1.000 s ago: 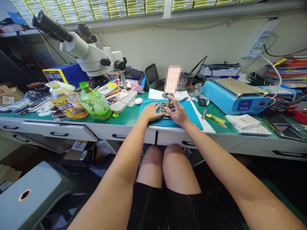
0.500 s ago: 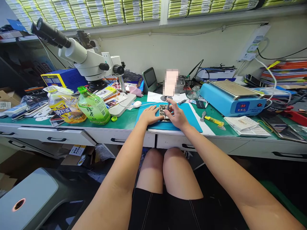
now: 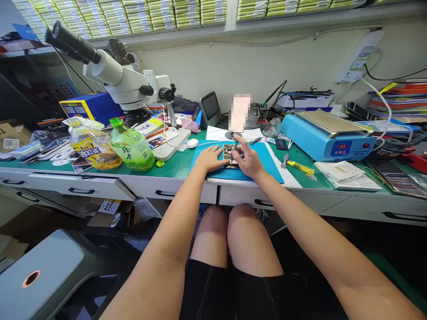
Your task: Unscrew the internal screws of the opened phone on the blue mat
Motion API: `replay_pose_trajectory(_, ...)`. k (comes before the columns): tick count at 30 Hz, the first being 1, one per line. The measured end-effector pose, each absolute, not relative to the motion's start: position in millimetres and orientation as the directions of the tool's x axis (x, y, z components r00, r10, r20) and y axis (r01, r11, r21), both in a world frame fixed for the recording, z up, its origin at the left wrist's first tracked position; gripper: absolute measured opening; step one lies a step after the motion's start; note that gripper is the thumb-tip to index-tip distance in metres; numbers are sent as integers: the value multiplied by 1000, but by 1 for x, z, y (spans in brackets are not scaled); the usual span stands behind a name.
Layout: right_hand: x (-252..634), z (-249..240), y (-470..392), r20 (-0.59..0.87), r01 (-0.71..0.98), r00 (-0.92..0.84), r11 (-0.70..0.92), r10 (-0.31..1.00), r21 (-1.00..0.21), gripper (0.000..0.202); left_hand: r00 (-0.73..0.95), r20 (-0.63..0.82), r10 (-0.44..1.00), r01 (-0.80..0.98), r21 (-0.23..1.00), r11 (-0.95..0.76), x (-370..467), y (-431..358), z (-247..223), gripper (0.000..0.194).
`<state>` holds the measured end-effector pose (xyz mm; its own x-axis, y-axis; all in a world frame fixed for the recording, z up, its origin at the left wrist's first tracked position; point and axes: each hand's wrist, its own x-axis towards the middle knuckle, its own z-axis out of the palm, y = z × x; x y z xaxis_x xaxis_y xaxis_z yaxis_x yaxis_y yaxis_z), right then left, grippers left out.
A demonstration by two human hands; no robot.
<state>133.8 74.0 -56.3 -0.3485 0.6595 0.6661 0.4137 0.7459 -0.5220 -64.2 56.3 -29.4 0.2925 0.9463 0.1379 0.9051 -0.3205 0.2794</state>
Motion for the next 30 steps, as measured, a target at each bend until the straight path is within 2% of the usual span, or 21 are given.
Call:
replay_pose_trajectory(8,131,-51,70,688,439,-346,758,638,-482,45,286,142,948,908,276,-316,-64,56,-28,46)
replay_pose_trajectory(14,130,-51,68,685,449,-351,757,638,-475,61,281,136,950,911,274,-309,-64,56,-28,47)
replay_pose_trajectory(30,131,-50,68,689,468,-333,747,644,-472,66,286,154,946,906,276,-320,-65,59,-33,46)
